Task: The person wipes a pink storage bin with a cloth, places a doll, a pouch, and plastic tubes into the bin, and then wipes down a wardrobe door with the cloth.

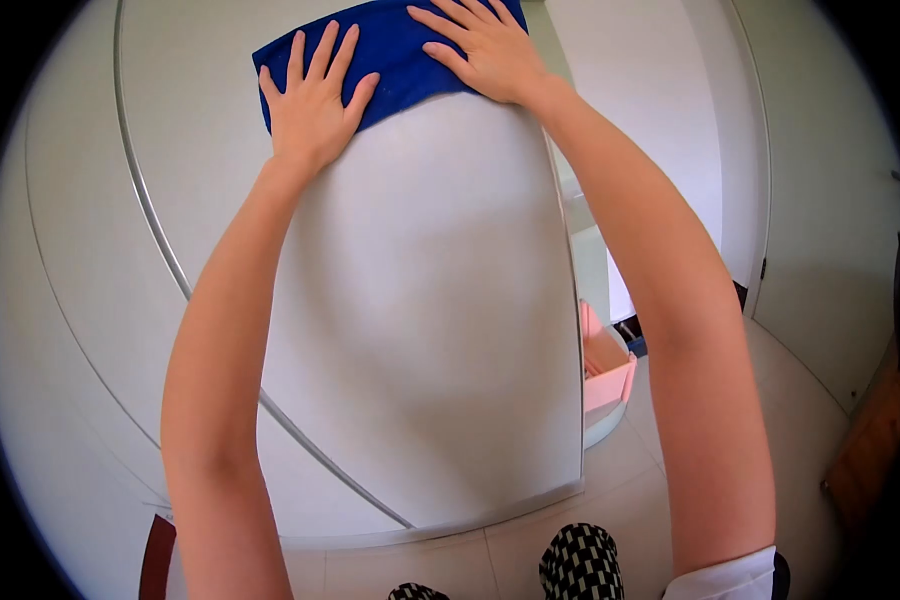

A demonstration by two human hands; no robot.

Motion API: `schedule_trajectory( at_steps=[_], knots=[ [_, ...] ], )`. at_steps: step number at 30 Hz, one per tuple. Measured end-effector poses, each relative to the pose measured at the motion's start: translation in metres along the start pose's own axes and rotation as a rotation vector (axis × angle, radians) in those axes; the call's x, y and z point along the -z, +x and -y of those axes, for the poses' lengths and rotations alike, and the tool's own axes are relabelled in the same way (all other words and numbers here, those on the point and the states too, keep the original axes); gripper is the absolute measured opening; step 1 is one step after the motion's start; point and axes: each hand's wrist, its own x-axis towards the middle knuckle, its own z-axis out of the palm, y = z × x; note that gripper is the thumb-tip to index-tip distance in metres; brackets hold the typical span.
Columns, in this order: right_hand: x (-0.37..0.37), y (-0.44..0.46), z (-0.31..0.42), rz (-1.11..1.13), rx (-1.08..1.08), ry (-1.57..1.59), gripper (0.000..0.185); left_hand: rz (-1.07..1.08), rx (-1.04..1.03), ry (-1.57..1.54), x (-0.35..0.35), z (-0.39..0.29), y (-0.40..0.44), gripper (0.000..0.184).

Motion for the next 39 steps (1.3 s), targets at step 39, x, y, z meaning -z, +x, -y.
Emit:
schedule_trajectory(
  at_steps=[39],
  knots=[
    [-0.042,-0.020,0.000,0.151,-0.185,-0.066,0.051,0.163,-0.037,-0.262,-0.031,0.008,0.006,0.064]
  ],
)
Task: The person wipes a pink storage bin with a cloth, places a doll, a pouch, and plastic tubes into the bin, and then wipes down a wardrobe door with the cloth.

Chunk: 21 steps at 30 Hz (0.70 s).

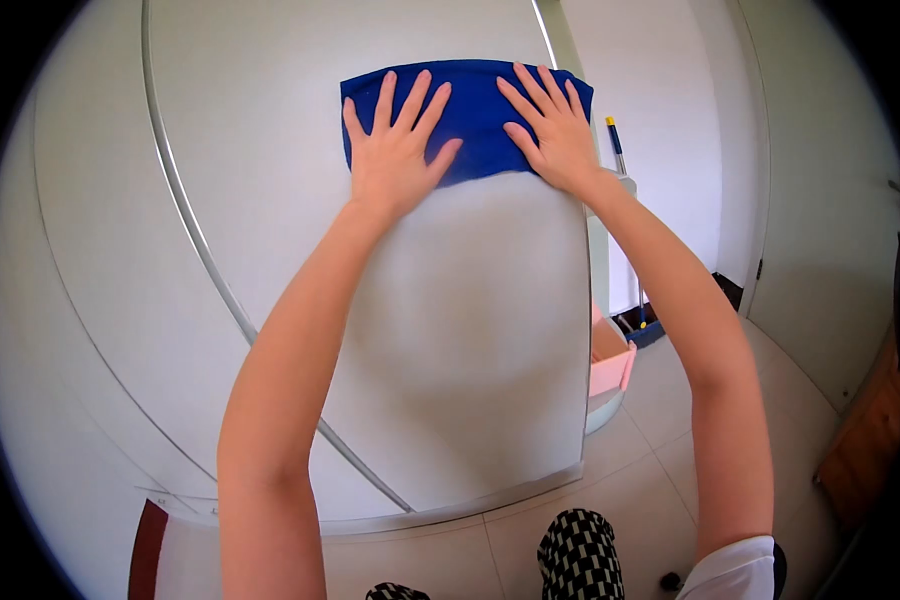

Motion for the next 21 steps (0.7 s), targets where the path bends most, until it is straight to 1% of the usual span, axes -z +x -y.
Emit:
schedule_trajectory(
  at_steps=[9,11,15,21],
  knots=[
    [0.006,-0.003,0.005,-0.010,0.007,-0.038,0.051,0.035,-0.079,0.056,0.010,0.006,0.004,0.064],
    [0.003,-0.006,0.009,-0.063,-0.019,-0.004,0.052,0.021,-0.093,0.069,0.010,0.008,0.005,0.064],
    [0.000,-0.011,0.008,-0.138,-0.005,-0.030,0.051,0.004,-0.121,0.114,0.012,0.006,0.005,0.062],
    [0.008,-0.012,0.006,-0.178,0.015,-0.050,0.050,-0.038,-0.116,0.146,0.021,-0.002,0.004,0.061]
  ],
)
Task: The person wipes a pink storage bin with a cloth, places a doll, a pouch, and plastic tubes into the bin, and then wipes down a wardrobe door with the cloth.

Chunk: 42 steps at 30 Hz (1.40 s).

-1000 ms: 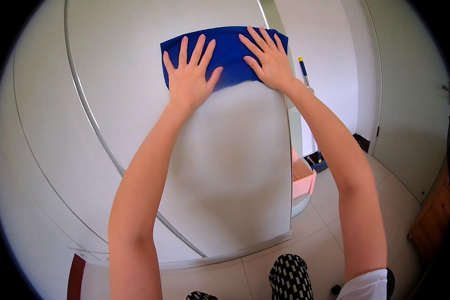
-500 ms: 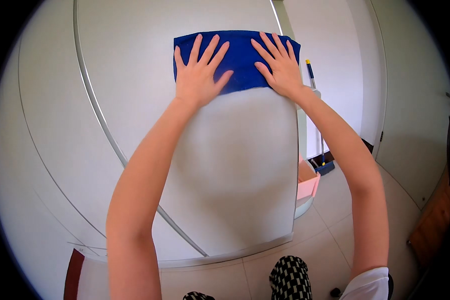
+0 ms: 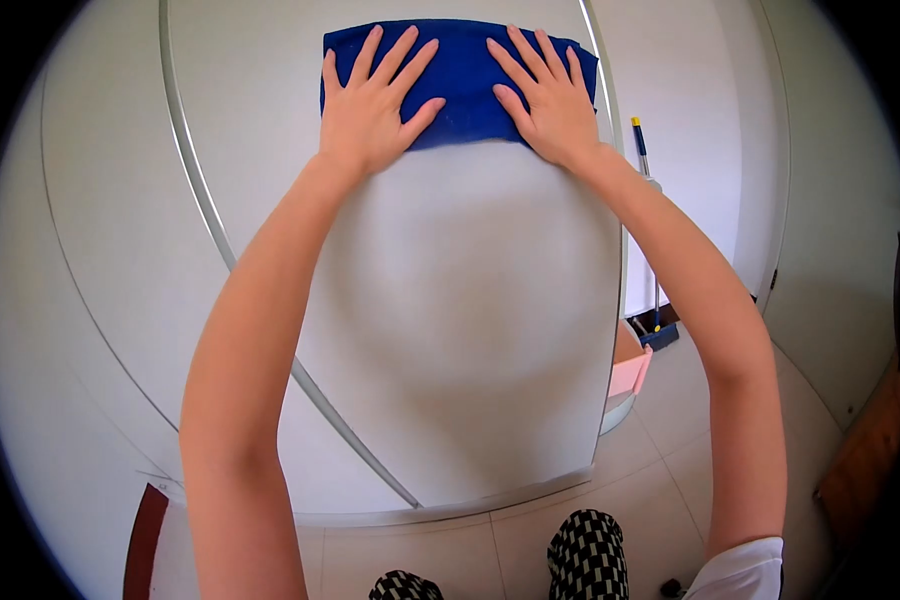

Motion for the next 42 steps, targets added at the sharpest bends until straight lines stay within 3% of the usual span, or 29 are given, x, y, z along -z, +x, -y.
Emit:
schedule_trajectory(
  at_steps=[11,42],
  knots=[
    [0.014,0.004,0.037,-0.043,0.002,0.042,0.049,-0.035,0.047,0.030,0.028,0.009,-0.031,0.062],
    [0.042,-0.040,0.080,0.191,0.066,0.116,0.055,0.119,0.105,-0.092,0.058,-0.009,-0.101,0.065]
  ],
)
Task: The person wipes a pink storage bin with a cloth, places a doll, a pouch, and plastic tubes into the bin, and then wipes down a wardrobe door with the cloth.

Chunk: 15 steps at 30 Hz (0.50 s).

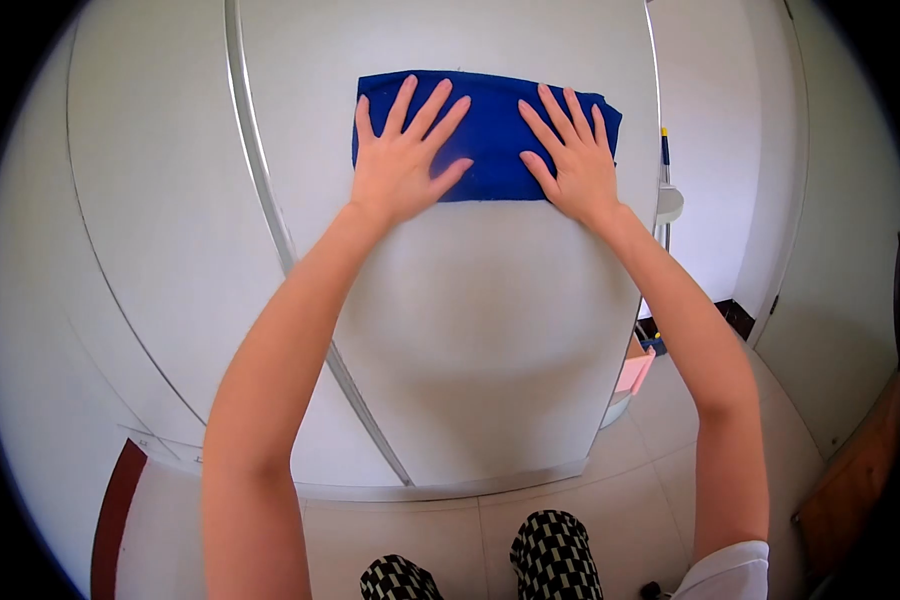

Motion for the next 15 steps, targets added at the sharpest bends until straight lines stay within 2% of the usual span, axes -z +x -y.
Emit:
schedule_trajectory(
  at_steps=[8,15],
  knots=[
    [-0.0014,0.0022,0.0014,0.052,0.011,-0.043,0.054,-0.003,-0.026,-0.025,0.0014,0.0057,-0.0016,0.065],
    [0.0024,0.0030,0.0063,-0.019,0.037,-0.031,0.054,-0.025,-0.049,0.033,0.0064,0.0099,-0.0034,0.067]
  ],
)
